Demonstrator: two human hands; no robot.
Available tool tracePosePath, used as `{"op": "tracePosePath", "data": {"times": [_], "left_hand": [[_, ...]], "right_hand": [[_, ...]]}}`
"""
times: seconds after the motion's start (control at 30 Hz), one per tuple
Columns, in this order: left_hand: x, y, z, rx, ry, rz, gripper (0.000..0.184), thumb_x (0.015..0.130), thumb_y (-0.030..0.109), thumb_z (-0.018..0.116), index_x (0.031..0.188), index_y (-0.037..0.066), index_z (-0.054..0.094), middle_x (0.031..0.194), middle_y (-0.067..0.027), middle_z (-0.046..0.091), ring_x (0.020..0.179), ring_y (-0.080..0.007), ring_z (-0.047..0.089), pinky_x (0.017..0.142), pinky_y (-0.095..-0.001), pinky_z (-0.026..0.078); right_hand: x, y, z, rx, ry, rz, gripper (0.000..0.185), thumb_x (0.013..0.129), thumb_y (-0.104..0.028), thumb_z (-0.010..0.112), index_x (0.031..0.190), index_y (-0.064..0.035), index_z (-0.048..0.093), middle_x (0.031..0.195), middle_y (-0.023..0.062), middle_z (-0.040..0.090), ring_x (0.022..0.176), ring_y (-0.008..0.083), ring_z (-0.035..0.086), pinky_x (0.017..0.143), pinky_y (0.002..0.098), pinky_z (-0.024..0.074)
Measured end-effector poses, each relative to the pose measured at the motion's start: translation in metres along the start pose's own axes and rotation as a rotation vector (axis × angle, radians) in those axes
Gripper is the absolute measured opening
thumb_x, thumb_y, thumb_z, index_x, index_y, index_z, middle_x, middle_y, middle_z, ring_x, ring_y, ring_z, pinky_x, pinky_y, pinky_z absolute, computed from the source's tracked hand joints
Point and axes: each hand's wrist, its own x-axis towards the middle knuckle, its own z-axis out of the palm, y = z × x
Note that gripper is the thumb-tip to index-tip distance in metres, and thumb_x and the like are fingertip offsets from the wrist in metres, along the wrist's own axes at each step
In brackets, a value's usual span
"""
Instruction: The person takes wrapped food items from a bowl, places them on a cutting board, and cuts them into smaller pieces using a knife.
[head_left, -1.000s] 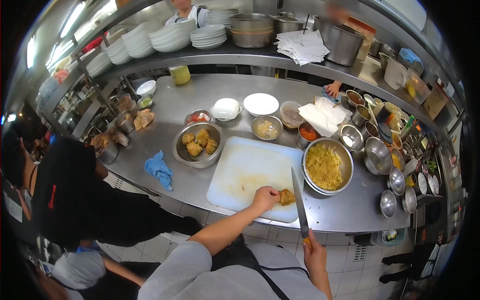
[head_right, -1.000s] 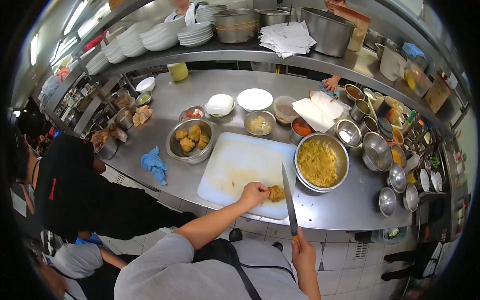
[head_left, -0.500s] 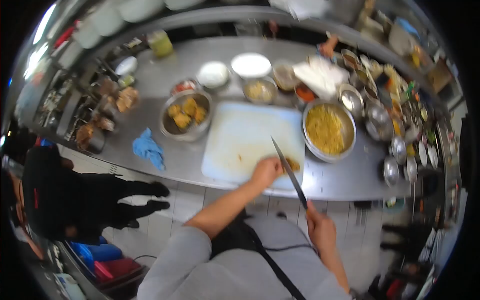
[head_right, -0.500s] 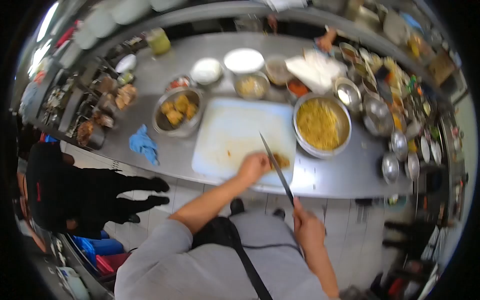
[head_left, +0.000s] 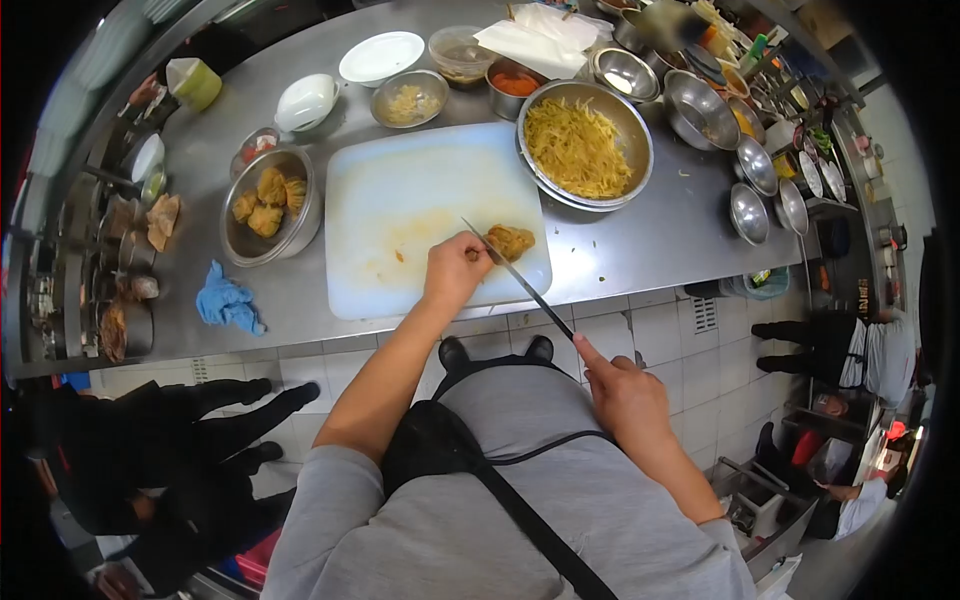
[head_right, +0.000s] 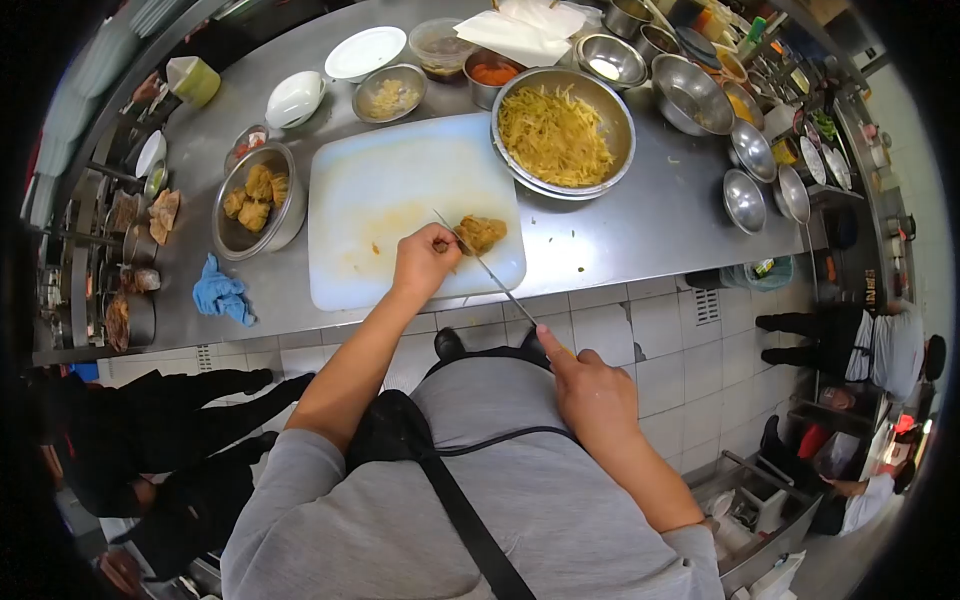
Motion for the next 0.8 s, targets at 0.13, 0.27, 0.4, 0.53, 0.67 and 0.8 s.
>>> {"op": "tracePosePath", "data": {"times": [0.13, 0.27, 0.4, 0.53, 0.67, 0.8], "left_hand": [[0.0, 0.003, -0.001, -0.001, 0.0, -0.019, 0.011, 0.086, 0.007, 0.079, 0.093, 0.0, 0.075, 0.082, -0.011, 0.077, 0.07, -0.0139, 0.07, 0.068, -0.03, 0.057], [-0.008, 0.001, 0.005, 0.083, -0.017, 0.016, 0.012, 0.085, 0.008, 0.079, 0.092, -0.001, 0.075, 0.081, -0.0118, 0.077, 0.071, -0.016, 0.071, 0.069, -0.031, 0.057], [-0.021, 0.009, 0.005, 0.193, 0.021, 0.18, 0.02, 0.084, 0.011, 0.082, 0.098, 0.0, 0.074, 0.092, -0.0159, 0.074, 0.083, -0.0281, 0.072, 0.077, -0.0378, 0.059], [-0.03, 0.007, 0.005, 0.337, 0.077, 0.431, 0.027, 0.085, 0.016, 0.084, 0.104, 0.001, 0.072, 0.108, -0.018, 0.07, 0.105, -0.0373, 0.067, 0.092, -0.045, 0.056], [-0.021, -0.004, 0.004, 0.386, -0.019, 0.333, 0.023, 0.087, 0.016, 0.082, 0.101, 0.001, 0.071, 0.11, -0.0166, 0.07, 0.111, -0.0393, 0.064, 0.097, -0.0468, 0.053], [-0.011, -0.025, -0.005, 0.402, 0.019, 0.418, 0.015, 0.087, 0.009, 0.075, 0.101, 0.002, 0.071, 0.105, -0.0165, 0.07, 0.105, -0.0401, 0.064, 0.095, -0.0488, 0.053]], "right_hand": [[0.028, 0.003, 0.032, 0.072, -0.064, 0.032, 0.062, 0.1, -0.019, 0.067, 0.157, -0.0396, 0.055, 0.083, 0.0126, 0.068, 0.066, 0.0359, 0.071, 0.063, 0.05, 0.0584], [0.077, 0.012, 0.1, 0.109, 0.05, -0.094, 0.065, 0.1, -0.018, 0.067, 0.159, -0.0402, 0.051, 0.089, 0.0135, 0.072, 0.071, 0.0371, 0.072, 0.065, 0.0506, 0.0588], [0.09, 0.019, 0.114, 0.188, 0.123, -0.168, 0.062, 0.103, -0.022, 0.067, 0.159, -0.0413, 0.051, 0.092, 0.0133, 0.074, 0.071, 0.0382, 0.071, 0.066, 0.0507, 0.0584], [0.087, 0.012, 0.105, 0.136, 0.013, -0.168, 0.068, 0.1, -0.015, 0.063, 0.161, -0.0415, 0.048, 0.098, 0.0136, 0.074, 0.075, 0.0376, 0.074, 0.069, 0.052, 0.0609], [0.084, 0.014, 0.102, 0.244, 0.053, -0.158, 0.061, 0.104, -0.021, 0.063, 0.16, -0.0416, 0.049, 0.097, 0.0143, 0.074, 0.078, 0.0376, 0.073, 0.07, 0.051, 0.0599], [0.085, 0.018, 0.104, 0.265, 0.089, -0.15, 0.059, 0.103, -0.023, 0.067, 0.158, -0.0412, 0.053, 0.092, 0.0154, 0.072, 0.079, 0.0385, 0.073, 0.072, 0.0528, 0.0585]]}}
